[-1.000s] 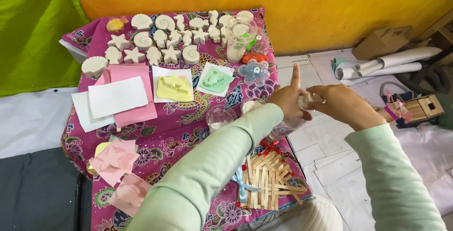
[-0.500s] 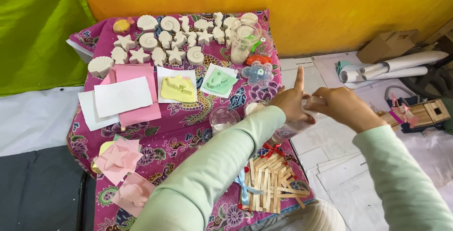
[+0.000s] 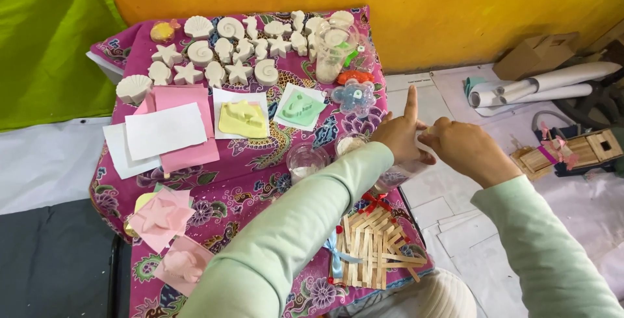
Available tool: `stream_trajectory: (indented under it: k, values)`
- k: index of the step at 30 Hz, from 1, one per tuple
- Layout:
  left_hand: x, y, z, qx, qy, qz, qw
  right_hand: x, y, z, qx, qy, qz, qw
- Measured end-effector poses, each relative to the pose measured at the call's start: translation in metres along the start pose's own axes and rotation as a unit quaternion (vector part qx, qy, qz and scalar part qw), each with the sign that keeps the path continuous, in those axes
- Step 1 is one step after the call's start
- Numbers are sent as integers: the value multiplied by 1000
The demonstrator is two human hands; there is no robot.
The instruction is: Mixing plaster in a small cup and pouring it into various decorative molds on a low table.
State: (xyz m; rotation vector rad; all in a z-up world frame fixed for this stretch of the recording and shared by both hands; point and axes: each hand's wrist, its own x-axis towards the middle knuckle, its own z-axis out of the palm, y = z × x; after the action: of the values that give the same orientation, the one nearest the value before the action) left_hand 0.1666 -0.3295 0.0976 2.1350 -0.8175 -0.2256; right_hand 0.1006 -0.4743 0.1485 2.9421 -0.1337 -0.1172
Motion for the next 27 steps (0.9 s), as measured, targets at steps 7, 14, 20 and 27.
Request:
stream_trajectory:
  k: [7,14,20,27]
  values:
    - [4,-8,-16,110,-30,55,992,-5,0,-7,-92,2,7,996]
    - [-126,14,-132,-6,88,231,969,-26,-12,-19,-75,50,26,996]
    - [-271,-9,-153,-39,210,198,957,-124,-102,4,365,282,-180,869]
    - [-340,-106,-51,-122,257,112,952,-149,-221,49,396,55,-398,826]
